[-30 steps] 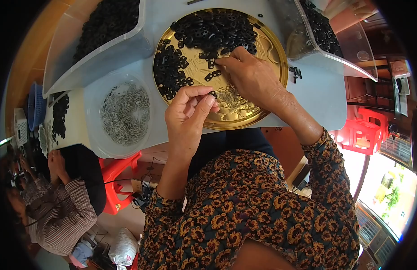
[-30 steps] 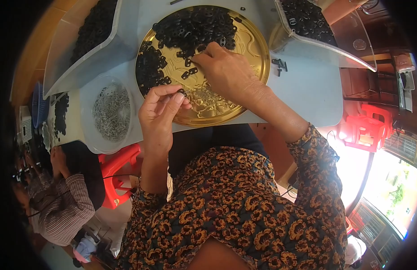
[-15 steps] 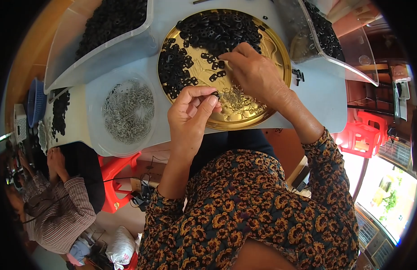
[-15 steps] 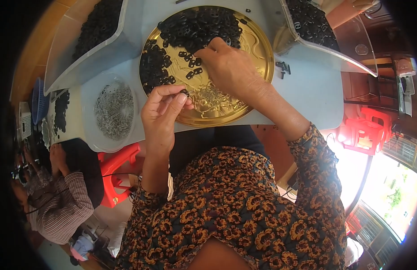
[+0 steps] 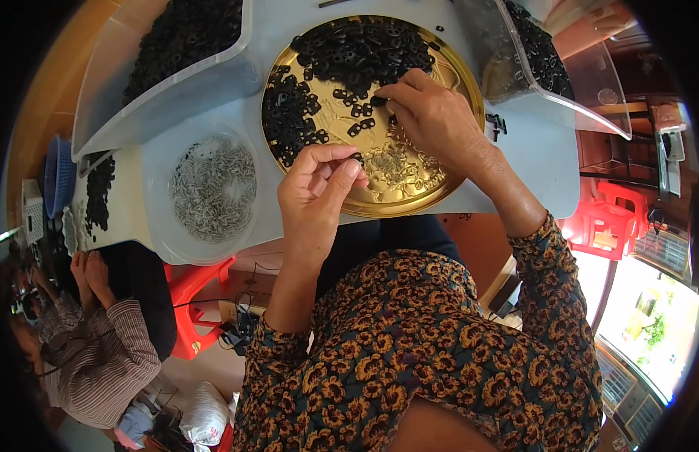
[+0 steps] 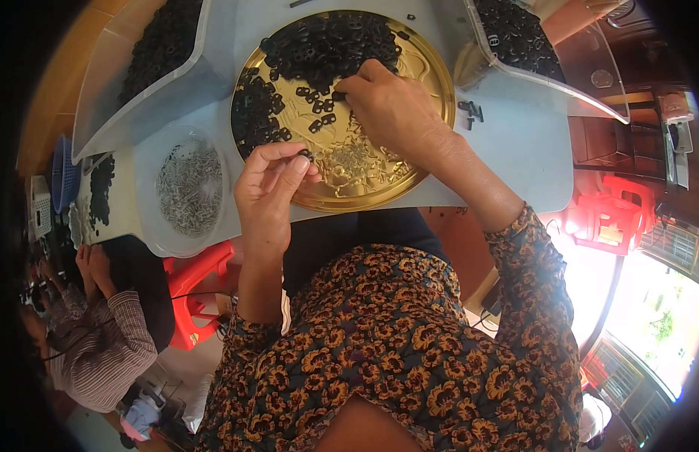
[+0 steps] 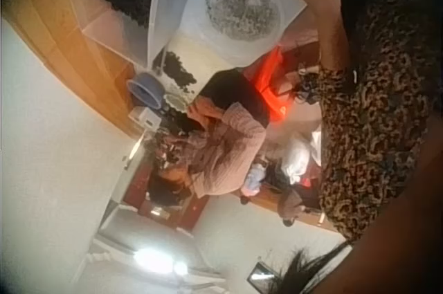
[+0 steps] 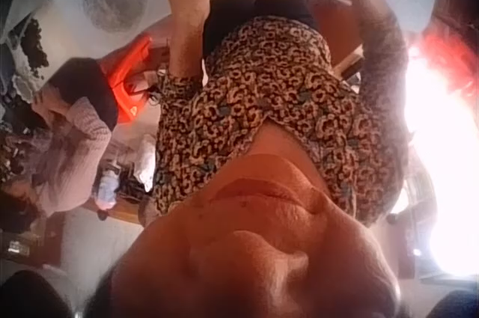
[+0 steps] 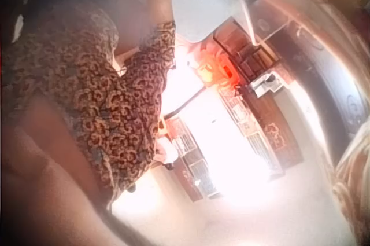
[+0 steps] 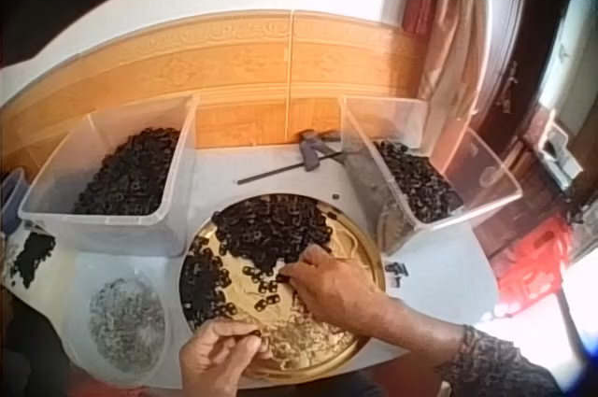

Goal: The person assembles plastic cord locks by picking up plastic components and small springs from a tray, inserting a spring into a plastic piece, and pressing the plastic parts together by hand.

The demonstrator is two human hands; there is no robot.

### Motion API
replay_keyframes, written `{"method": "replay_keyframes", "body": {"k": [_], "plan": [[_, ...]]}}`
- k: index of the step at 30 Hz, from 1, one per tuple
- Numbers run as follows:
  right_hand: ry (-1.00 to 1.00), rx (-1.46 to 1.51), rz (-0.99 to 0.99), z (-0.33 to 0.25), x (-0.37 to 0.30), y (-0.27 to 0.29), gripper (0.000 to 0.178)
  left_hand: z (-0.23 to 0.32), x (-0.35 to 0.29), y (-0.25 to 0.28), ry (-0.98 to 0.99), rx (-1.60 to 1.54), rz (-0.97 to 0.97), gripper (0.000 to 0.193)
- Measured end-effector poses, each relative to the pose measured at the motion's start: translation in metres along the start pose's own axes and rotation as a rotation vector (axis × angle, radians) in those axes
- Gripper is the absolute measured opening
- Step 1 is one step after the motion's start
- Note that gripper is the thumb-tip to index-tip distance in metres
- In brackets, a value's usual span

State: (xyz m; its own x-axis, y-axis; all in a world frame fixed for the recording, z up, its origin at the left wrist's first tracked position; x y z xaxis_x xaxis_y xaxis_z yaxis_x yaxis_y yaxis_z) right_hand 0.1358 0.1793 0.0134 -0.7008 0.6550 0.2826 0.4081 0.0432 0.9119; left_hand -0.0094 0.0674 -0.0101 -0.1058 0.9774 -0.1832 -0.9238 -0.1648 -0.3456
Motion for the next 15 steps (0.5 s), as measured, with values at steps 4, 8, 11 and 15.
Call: {"method": "replay_keyframes", "body": {"k": [4, 8, 11, 15], "plan": [[-0.007, 0.039, 0.078, 0.003, 0.0, 0.006, 0.02, 0.002, 0.0, -0.002, -0.012, 0.01, -0.006, 0.015], [0.023, 0.032, 0.064, 0.001, 0.004, 0.0, 0.02, 0.0, 0.0, -0.002, 0.011, -0.002, 0.001, 0.015], [0.043, -0.031, -0.015, -0.004, 0.009, -0.006, 0.018, 0.0, 0.001, -0.001, 0.006, 0.0, 0.027, 0.016], [-0.016, -0.061, -0.06, -0.005, 0.013, -0.005, 0.015, -0.002, 0.001, 0.001, 0.056, -0.064, 0.042, 0.017]]}}
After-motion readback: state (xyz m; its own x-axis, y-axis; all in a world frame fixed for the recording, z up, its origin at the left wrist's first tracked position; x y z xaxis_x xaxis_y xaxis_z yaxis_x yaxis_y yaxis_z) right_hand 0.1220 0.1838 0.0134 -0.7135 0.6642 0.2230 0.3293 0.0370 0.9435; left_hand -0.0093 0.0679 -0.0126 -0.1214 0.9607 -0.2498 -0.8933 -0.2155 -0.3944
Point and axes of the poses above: each hand's wrist, its own x-axis towards the middle knuckle, its own y-axis out of the back of the hand, z = x × y, the point moved 6 cm from there along x, towards the middle knuckle, and after that the axes turned 8 degrees about y, right-handed, at the moved point
